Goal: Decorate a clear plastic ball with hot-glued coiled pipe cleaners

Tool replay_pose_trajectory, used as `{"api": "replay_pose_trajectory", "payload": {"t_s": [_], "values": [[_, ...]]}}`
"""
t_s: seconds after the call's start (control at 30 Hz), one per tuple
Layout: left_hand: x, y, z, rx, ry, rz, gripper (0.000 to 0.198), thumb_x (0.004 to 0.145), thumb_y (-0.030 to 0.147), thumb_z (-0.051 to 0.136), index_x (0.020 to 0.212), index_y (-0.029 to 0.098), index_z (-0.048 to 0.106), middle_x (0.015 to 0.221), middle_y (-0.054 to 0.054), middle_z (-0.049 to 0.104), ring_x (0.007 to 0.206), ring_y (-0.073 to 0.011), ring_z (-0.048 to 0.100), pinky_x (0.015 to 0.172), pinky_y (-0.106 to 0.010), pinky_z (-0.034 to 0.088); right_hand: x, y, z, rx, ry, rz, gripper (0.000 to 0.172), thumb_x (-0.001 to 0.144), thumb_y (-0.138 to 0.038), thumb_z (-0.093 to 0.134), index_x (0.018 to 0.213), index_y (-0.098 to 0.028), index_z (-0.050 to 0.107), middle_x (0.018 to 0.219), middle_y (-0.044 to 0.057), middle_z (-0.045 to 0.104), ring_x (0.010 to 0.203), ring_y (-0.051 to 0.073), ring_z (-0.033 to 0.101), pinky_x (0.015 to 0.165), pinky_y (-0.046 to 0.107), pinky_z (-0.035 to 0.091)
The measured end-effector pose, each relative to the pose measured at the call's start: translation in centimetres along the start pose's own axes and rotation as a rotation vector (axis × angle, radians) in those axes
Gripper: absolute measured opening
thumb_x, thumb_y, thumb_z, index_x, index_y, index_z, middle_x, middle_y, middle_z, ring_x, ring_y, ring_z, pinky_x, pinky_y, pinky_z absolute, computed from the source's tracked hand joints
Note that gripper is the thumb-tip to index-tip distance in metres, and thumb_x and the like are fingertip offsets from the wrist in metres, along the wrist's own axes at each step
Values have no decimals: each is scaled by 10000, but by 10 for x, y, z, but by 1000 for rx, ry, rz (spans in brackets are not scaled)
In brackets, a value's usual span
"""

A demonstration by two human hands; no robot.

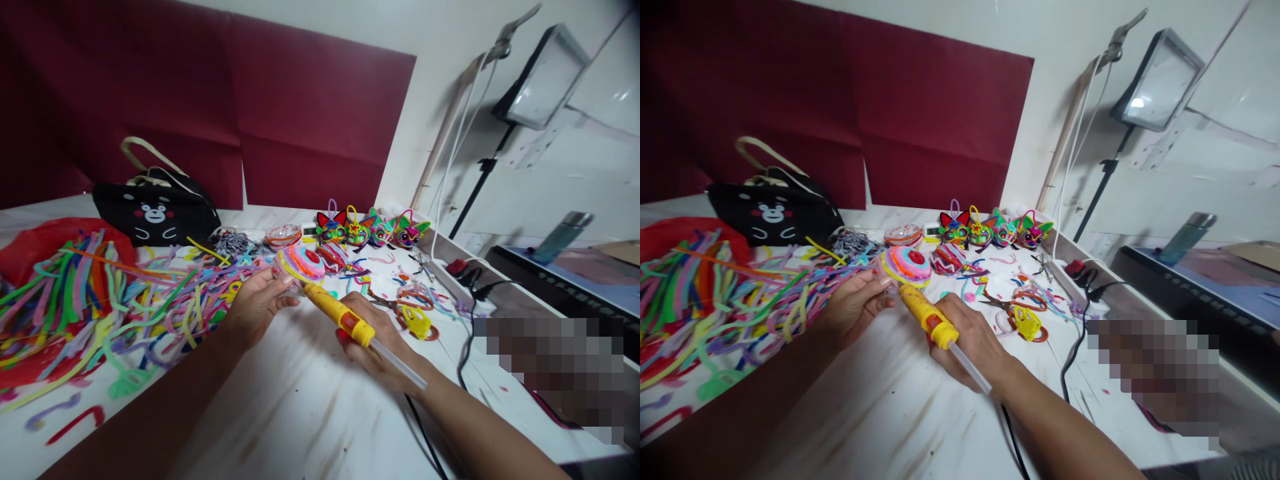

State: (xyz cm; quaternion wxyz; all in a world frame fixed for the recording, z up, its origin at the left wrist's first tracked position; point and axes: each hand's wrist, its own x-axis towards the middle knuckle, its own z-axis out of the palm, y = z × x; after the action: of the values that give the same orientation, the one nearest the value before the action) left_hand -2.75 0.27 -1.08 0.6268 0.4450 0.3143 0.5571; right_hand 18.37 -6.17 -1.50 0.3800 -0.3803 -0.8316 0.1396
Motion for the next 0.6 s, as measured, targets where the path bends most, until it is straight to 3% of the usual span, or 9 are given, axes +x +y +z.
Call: {"api": "replay_pose_trajectory", "payload": {"t_s": [0.3, 0.6], "values": [[-2, -2, -2, 17, -40, -12, 287, 721, 222, 771, 977, 113, 701, 974, -99, 737, 822, -180, 675, 633, -242, 568, 0, 1, -2, 33, -10, -15, 82, 814, -188, 508, 824, -232, 439, 856, 41, 529, 742, 193, 536, 651, 335, 444], [-2, -7, -1, 10, -121, -15, 230, 780, 238, 734, 980, 126, 724, 973, -100, 744, 893, -195, 685, 745, -267, 572, 0, 0, -2, 58, -25, 1, 75, 813, -188, 492, 831, -231, 433, 861, 40, 517, 749, 195, 520, 657, 338, 426]]}}
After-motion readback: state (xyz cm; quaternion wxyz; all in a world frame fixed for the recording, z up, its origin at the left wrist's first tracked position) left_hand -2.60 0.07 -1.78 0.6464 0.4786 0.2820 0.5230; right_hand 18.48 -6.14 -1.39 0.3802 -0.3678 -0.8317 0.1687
